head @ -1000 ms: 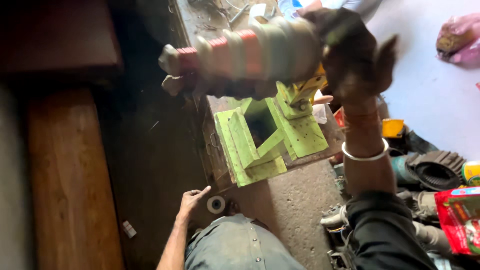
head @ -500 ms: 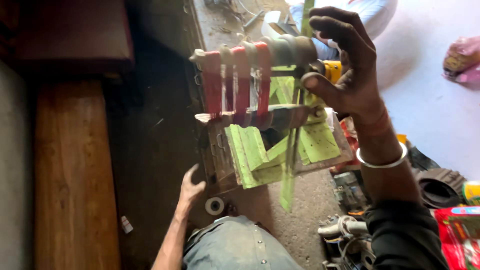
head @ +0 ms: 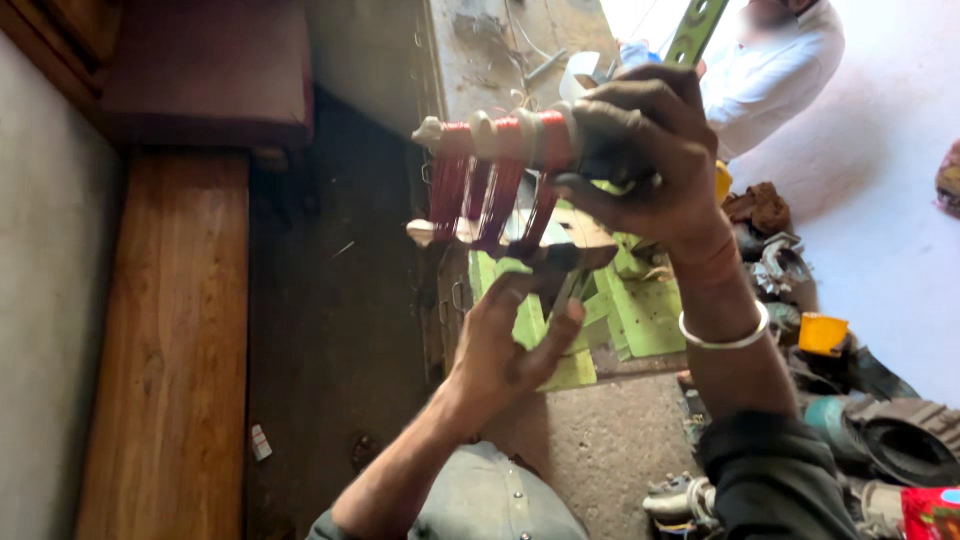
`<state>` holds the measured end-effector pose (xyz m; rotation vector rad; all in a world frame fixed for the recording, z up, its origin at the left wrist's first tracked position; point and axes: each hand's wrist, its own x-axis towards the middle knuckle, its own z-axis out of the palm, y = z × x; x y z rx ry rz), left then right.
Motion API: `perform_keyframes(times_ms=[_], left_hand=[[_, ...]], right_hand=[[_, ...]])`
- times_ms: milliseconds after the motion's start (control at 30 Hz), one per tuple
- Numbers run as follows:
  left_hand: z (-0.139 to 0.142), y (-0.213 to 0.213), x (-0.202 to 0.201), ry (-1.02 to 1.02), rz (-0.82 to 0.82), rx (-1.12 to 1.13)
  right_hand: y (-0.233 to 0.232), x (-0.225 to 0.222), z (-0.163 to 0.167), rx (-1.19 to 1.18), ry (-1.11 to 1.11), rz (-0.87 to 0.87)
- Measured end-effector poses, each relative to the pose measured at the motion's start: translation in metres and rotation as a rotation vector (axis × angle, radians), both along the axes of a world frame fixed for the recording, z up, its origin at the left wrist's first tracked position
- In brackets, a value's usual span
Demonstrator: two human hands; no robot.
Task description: The person operates a bench-mounted winding machine, turning the crank handle to wind red wire around a rotating spindle while guiding the wire. They then stop the machine, remove the finished wound coil from the spindle, and handle the coil before re-engaging the machine.
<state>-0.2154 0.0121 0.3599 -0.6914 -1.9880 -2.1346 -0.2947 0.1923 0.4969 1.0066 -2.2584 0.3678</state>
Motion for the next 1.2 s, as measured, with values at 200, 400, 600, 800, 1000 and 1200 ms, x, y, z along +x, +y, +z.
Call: perform_keyframes(times_ms=[200, 400, 600, 800, 1000, 1200], left_hand=[[0.047, -0.056, -0.032, 0.613, 0.484, -0.150], [0.126, -0.087, -0.102, 0.708, 0.405, -0.579], [0.161, -0.091, -0.158, -0.007, -0.208, -0.951], [0.166, -0.092, -0.179, 0.089, -0.446, -0.801], [0.174, -0.089, -0.187, 0.216, -0.474, -0.732], [0.175, -0.078, -0.176, 0.159, -0.371, -0.904]], right_hand=[[-0.002, 0.001, 0.001, -0.001, 0.049, 0.017], [-0.009, 0.003, 0.006, -0.015, 0.076, 0.025], [-0.010, 0.004, 0.003, -0.030, 0.080, 0.018], [-0.009, 0.004, 0.001, -0.041, 0.085, 0.017], [-0.011, 0.004, 0.003, -0.051, 0.081, 0.023], [-0.010, 0.005, 0.007, -0.016, 0.069, 0.041]])
